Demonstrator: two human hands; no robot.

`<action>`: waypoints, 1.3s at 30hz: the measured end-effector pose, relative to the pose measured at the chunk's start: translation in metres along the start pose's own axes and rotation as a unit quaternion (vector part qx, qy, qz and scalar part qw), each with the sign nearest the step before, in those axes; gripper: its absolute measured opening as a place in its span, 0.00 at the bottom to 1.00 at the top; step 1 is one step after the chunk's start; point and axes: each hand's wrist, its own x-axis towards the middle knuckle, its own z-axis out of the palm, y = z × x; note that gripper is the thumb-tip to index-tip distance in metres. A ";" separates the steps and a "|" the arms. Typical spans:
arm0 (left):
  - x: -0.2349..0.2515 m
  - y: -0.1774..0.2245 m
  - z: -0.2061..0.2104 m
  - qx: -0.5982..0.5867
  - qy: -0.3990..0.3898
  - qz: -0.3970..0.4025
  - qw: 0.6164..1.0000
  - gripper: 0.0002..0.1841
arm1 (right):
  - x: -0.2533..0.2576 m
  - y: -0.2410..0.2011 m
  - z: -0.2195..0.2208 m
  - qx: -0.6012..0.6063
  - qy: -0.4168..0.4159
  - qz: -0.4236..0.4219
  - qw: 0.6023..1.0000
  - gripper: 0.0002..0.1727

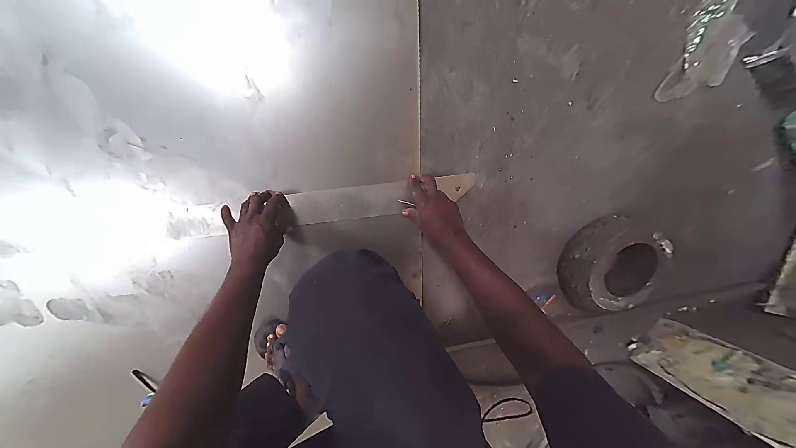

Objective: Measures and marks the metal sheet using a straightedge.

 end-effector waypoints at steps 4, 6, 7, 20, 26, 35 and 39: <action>0.000 0.001 -0.001 0.000 0.001 -0.004 1.000 0.35 | -0.002 -0.005 -0.001 -0.021 0.010 -0.004 1.000 0.44; 0.001 0.000 -0.002 0.005 -0.002 -0.008 1.000 0.34 | -0.001 -0.010 0.000 -0.042 0.011 0.008 0.999 0.44; 0.001 -0.001 -0.003 0.007 -0.001 -0.007 1.000 0.33 | 0.000 -0.012 0.000 -0.051 0.009 0.014 0.999 0.44; -0.040 -0.146 0.005 -0.131 0.215 -0.450 0.857 0.48 | -0.024 -0.053 -0.032 -0.075 -0.049 0.034 0.995 0.43; -0.049 -0.226 0.030 -0.200 0.251 -0.603 0.730 0.54 | -0.013 -0.044 -0.008 -0.143 -0.014 0.035 0.989 0.47; -0.042 -0.231 0.043 -0.164 0.235 -0.574 0.767 0.43 | -0.009 -0.040 -0.007 -0.138 -0.029 0.014 0.990 0.49; -0.040 -0.233 0.043 -0.149 0.221 -0.562 0.783 0.39 | -0.019 -0.070 -0.019 -0.132 0.006 0.000 0.991 0.45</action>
